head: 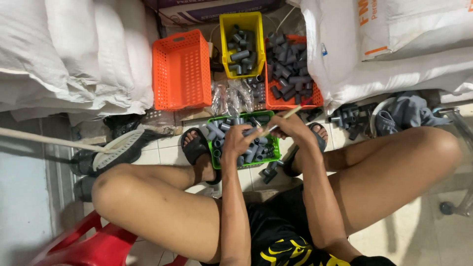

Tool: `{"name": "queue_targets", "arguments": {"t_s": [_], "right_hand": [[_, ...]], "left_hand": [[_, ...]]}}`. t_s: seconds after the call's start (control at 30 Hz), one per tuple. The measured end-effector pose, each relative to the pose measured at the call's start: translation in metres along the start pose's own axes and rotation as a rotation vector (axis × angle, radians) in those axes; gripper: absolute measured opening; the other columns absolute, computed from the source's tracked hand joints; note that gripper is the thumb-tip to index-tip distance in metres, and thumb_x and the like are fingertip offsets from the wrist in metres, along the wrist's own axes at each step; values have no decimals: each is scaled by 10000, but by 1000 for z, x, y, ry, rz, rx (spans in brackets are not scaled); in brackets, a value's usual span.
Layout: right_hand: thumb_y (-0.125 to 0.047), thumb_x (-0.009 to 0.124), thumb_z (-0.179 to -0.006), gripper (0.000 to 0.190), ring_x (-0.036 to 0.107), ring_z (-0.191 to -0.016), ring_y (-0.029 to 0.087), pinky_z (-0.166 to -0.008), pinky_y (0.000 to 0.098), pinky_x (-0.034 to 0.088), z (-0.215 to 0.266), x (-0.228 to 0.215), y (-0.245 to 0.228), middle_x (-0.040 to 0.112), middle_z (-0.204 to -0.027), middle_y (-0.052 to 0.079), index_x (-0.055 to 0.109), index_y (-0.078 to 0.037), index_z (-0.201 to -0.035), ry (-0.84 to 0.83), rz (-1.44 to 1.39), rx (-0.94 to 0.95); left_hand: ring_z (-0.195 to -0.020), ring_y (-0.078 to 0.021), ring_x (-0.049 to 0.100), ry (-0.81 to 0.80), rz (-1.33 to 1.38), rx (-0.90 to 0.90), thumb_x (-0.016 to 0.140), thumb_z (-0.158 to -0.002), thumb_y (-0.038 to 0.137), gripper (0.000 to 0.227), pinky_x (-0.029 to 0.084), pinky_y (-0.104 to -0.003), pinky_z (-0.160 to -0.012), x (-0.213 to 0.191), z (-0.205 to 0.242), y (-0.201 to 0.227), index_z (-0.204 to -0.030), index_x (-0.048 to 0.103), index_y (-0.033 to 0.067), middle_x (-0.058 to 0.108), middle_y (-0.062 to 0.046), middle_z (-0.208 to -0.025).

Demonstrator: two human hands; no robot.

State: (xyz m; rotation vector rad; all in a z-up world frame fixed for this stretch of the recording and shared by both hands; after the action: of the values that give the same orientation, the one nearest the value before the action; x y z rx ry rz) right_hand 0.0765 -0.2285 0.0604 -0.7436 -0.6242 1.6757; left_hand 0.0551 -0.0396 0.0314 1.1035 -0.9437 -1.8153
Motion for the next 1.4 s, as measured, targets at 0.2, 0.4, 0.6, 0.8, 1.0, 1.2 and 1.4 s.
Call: {"name": "queue_targets", "arguments": {"t_s": [0.2,0.4,0.6,0.8,1.0,1.2,1.4], "right_hand": [[-129,666,-832,135,587,-415,177,-339,261,457,-8,-25,-12,626,-589,169,678,3,-855,110,-98,-199],[-59,668,-808,134,586,-459,158,-376,253,423,12,26,-39,642,-626,124,673,8,-924,-111,103,-499],[-39,644,-901,116,583,-459,114,-273,183,369,30,34,-45,587,-776,77,631,32,-991,-212,-348,-458],[-31,667,-907,149,603,-481,107,-315,184,398,8,21,-43,639,-746,115,643,50,-1030,-78,-233,-558],[-88,673,-911,114,713,-735,354,-619,419,522,31,19,-60,713,-845,250,678,-34,-1011,327,229,-683],[-56,711,-868,136,666,-776,182,-701,368,549,25,51,-51,749,-862,151,701,-66,-1004,94,84,-750],[-52,696,-839,74,572,-572,133,-586,313,493,55,79,-66,647,-616,63,665,-36,-904,-296,17,-602]], "left_hand": [[-643,-333,609,-53,87,-2,654,-842,668,592,502,-389,-738,0,1,11,-652,670,107,623,-128,-614],[-735,-322,523,143,303,-33,429,-1019,677,748,441,-441,-820,-11,-7,-28,-679,575,26,548,-187,-666],[-675,-253,439,66,381,19,333,-1049,645,737,390,-480,-781,-30,27,70,-648,512,53,462,-116,-641],[-530,-163,374,125,469,69,286,-1062,682,693,407,-405,-685,-30,22,57,-607,446,185,392,-10,-547],[-636,-299,594,196,394,126,415,-1087,613,701,466,-507,-729,2,-21,-43,-812,725,47,643,-161,-685],[-1357,-413,516,387,379,-151,383,-1041,593,743,367,-507,-1152,-49,30,63,-1384,595,-31,572,-291,-1411],[-662,-176,680,424,1129,-174,657,-992,452,375,604,-318,-663,-31,-8,-14,-837,611,113,657,-39,-776]]}}
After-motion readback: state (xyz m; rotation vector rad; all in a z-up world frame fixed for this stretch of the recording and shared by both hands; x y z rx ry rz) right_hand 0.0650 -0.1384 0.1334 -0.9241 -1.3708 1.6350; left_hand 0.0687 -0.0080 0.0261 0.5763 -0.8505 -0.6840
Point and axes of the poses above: each hand's wrist, its own z-axis away from the middle knuckle, its own x-axis out of the palm, y = z × x, the point moved 8 cm from there along -z, towards the middle knuckle
